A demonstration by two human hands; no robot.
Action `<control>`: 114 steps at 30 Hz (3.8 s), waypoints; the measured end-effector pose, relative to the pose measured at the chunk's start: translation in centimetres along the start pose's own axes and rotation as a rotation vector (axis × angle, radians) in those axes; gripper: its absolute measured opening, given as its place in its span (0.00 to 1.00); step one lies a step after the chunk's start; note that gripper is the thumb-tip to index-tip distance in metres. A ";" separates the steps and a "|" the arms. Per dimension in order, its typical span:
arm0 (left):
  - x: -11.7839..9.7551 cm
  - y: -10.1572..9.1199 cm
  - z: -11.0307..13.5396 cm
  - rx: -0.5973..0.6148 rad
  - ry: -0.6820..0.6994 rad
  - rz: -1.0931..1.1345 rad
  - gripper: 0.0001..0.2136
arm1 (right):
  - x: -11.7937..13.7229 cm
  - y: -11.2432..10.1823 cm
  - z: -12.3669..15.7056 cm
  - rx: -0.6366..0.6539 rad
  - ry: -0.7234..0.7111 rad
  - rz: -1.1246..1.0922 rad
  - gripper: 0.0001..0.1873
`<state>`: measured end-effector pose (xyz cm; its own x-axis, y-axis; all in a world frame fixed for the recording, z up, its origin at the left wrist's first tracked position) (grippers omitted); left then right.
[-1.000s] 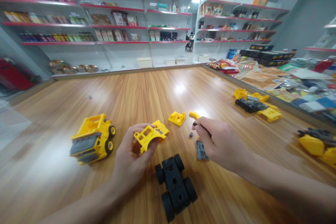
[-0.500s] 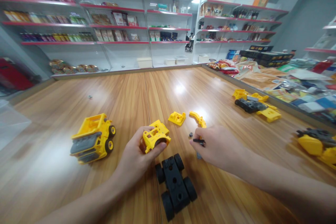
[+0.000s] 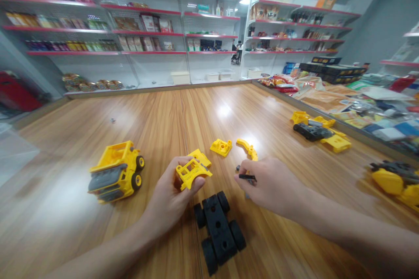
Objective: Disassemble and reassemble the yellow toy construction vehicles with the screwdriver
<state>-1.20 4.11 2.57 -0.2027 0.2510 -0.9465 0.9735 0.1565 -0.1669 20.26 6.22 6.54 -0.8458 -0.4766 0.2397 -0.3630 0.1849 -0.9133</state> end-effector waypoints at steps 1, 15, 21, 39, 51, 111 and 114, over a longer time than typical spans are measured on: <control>-0.1 0.1 0.0 -0.006 0.015 0.001 0.12 | 0.1 0.0 0.0 -0.006 -0.006 -0.024 0.12; -1.6 0.0 0.4 0.050 0.248 0.083 0.15 | 2.1 -0.3 0.9 -0.054 -0.167 -0.326 0.22; -3.2 0.0 1.4 0.189 0.499 0.088 0.20 | 2.3 -1.4 0.7 -0.178 -0.222 -0.495 0.17; -2.2 1.1 2.6 0.421 0.541 -0.032 0.36 | 4.0 -0.6 1.3 0.166 -0.328 -0.670 0.29; -2.7 0.7 2.6 0.380 0.492 -0.200 0.41 | 2.4 -1.7 0.8 -0.026 -0.075 -0.776 0.25; -2.4 2.1 1.9 0.422 0.399 -0.398 0.22 | 2.8 -0.4 0.8 0.113 -0.262 -0.272 0.15; -2.5 2.0 2.0 0.422 0.399 -0.355 0.21 | 2.8 -0.3 0.8 0.123 -0.261 -0.267 0.16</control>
<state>1.49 1.86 4.00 -0.4620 0.5992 -0.6539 0.7824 -0.0717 -0.6186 18.30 4.13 7.20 -0.5939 -0.6998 0.3969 -0.4939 -0.0724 -0.8665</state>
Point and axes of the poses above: each hand's wrist, its own z-axis away from the middle knuckle, its own y-axis out of the palm, x = y × z, the point moved 5 cm from there along -z, towards the middle knuckle, and after that the axes turned 10 degrees about -x, right-handed, at the moved point
